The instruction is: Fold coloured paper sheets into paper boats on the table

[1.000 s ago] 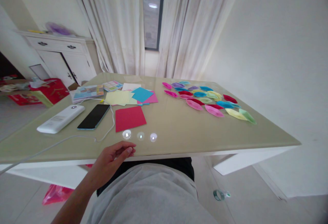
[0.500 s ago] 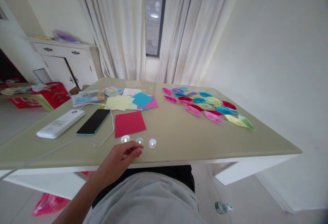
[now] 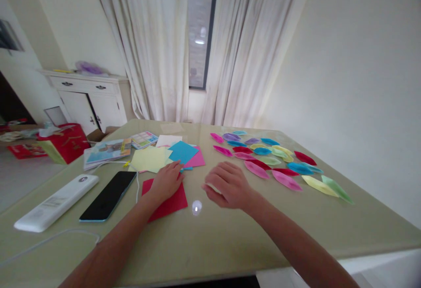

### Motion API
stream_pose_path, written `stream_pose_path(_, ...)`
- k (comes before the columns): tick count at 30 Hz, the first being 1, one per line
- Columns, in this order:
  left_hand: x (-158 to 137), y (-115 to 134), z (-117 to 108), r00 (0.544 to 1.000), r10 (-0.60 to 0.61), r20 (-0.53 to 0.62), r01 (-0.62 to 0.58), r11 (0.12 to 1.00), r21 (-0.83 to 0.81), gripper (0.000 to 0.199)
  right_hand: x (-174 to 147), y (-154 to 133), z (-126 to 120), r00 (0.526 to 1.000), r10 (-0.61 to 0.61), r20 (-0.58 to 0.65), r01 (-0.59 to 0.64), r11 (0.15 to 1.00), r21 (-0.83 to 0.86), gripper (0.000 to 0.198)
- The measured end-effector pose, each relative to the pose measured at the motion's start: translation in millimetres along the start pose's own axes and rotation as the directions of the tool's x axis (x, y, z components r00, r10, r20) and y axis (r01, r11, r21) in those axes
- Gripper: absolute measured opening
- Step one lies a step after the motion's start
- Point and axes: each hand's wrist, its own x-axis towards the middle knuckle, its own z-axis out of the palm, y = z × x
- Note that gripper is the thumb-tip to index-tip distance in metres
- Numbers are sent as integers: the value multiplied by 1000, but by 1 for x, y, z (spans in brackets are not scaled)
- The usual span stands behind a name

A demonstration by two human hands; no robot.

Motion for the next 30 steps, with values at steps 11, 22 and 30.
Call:
stream_pose_path(11,-11,-26,28,999,-41,-14,43,975,217,40,75,85,46,938,102,333,-13,966,-258,47)
stream_pose_path(22,-16,-27,28,993,-115,-37,121,953,279,52,58,95,48,931,-94,354,151,979,-138,17)
stream_pose_path(30,-21,-29,31,991,-110,-78,128,949,287,59,36,98,29,999,-4,-42,11,987,162,13)
